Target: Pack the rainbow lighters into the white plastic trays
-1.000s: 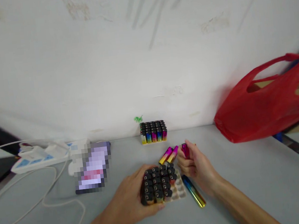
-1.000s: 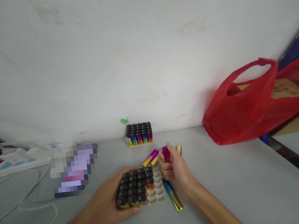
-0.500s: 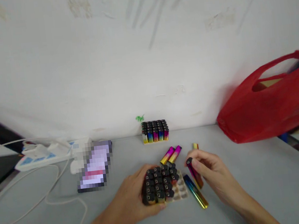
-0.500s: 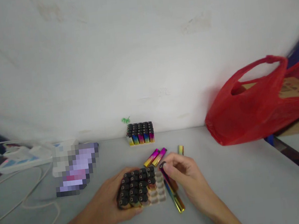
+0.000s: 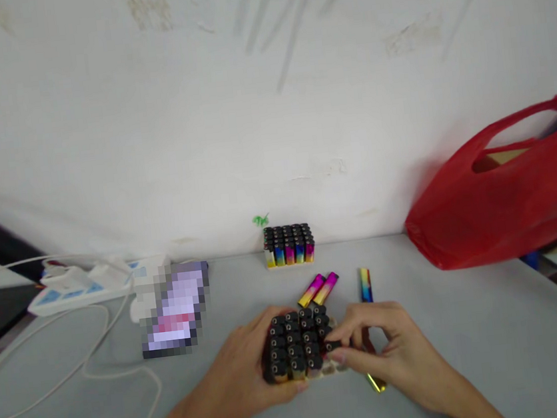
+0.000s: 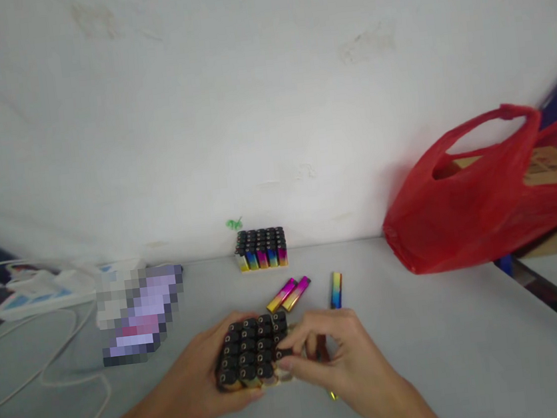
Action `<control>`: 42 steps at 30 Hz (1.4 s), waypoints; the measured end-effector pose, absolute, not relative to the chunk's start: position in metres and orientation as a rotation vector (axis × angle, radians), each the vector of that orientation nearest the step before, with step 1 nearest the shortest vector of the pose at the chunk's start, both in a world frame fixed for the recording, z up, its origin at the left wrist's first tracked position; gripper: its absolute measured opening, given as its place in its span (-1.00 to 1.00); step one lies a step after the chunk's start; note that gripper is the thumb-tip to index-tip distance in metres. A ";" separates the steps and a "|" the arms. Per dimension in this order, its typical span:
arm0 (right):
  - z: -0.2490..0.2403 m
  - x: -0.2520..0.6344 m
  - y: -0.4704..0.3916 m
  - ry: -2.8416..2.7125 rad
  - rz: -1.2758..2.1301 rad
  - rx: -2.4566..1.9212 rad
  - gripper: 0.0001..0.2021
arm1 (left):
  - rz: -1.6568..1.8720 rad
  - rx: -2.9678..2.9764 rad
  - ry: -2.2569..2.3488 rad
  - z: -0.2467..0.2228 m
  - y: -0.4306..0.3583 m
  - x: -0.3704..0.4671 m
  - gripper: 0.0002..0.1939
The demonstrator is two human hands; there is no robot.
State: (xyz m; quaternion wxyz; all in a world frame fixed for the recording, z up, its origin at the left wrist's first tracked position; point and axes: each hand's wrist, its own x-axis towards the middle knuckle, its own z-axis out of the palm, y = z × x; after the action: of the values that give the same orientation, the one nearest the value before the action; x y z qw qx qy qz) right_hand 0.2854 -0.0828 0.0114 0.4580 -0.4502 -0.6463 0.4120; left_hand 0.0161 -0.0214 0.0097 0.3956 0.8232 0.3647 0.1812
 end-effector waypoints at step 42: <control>-0.021 0.318 -0.063 -1.624 0.018 -2.078 -0.79 | 0.456 2.085 0.924 0.009 -0.021 0.014 -0.19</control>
State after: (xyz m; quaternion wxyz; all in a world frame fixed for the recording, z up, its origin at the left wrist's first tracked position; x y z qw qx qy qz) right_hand 0.3181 -0.0630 -0.0212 0.2492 -0.7630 -0.5964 0.0068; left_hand 0.0137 -0.0213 0.0088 0.3967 0.8229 0.3647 0.1800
